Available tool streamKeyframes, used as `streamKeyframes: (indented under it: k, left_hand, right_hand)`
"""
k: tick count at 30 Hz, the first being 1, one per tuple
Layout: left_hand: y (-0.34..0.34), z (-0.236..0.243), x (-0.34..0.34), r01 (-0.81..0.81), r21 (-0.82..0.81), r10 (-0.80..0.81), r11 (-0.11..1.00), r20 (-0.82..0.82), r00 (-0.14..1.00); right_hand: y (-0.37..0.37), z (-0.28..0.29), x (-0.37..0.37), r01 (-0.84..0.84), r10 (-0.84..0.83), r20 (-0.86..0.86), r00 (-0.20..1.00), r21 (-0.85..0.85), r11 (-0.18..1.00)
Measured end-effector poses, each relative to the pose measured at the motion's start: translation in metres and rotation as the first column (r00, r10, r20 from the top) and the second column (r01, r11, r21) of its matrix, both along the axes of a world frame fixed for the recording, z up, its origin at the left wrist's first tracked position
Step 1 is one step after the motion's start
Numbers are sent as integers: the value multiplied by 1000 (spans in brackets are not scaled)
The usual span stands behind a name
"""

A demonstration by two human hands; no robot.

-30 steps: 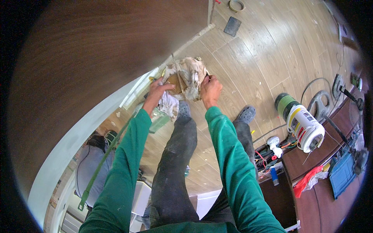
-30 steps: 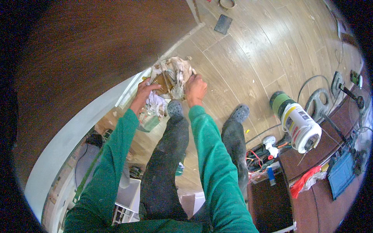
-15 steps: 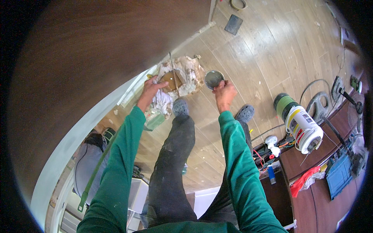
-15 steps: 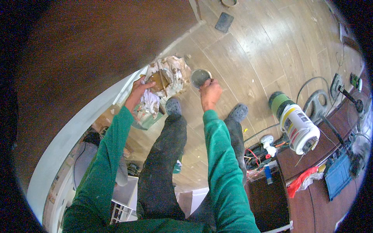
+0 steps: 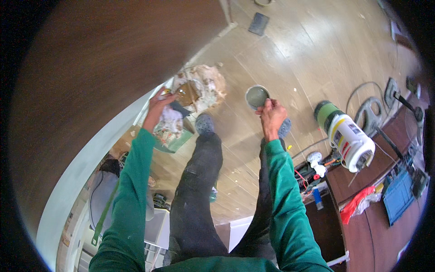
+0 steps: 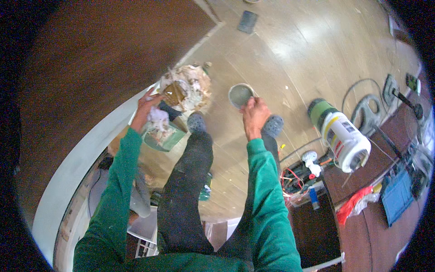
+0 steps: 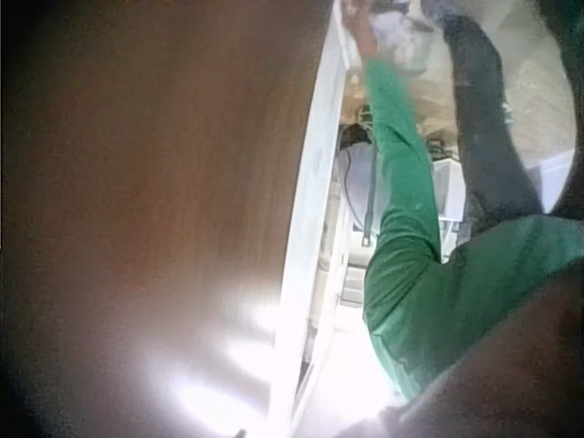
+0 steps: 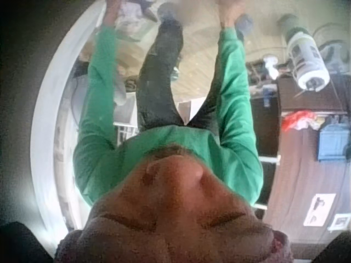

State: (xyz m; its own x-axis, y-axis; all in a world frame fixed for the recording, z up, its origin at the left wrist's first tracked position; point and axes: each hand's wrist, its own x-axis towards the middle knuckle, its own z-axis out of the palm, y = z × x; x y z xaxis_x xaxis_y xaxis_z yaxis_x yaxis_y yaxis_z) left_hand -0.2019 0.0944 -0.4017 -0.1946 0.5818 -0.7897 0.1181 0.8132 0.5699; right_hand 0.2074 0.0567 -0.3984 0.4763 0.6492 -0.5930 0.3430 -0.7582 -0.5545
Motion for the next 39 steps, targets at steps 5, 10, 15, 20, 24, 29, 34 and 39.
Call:
streamKeyframes:
  k: [5,10,15,20,24,29,34,39]
  left_hand:
    - [-2,63,2,238,-12,-237,971,-138,962]
    - [-18,123,114,783,49,-719,620,-365,591]
    - [7,195,290,885,441,-757,152,-523,391]
    - [9,229,412,875,479,-831,-70,-513,214]
    - [0,239,481,846,506,-842,-169,-521,144]
    - [-10,234,565,790,560,-816,-251,-561,139]
    - [-5,236,646,806,511,-813,-299,-579,66]
    - [5,228,697,816,429,-766,-389,-642,-27]
  right_hand:
    - [-15,29,21,31,-38,87,996,88,996]
    - [-33,83,42,-119,66,265,962,186,975]
    - [-34,177,86,28,-30,16,999,118,993]
    - [-63,227,154,41,-57,78,995,197,979]
    - [-85,247,213,185,-197,29,980,233,955]
    - [-114,273,297,473,-409,-310,858,171,864]
    - [-170,223,380,508,-524,-6,852,260,821]
    - [-190,189,423,366,-426,143,893,318,875]
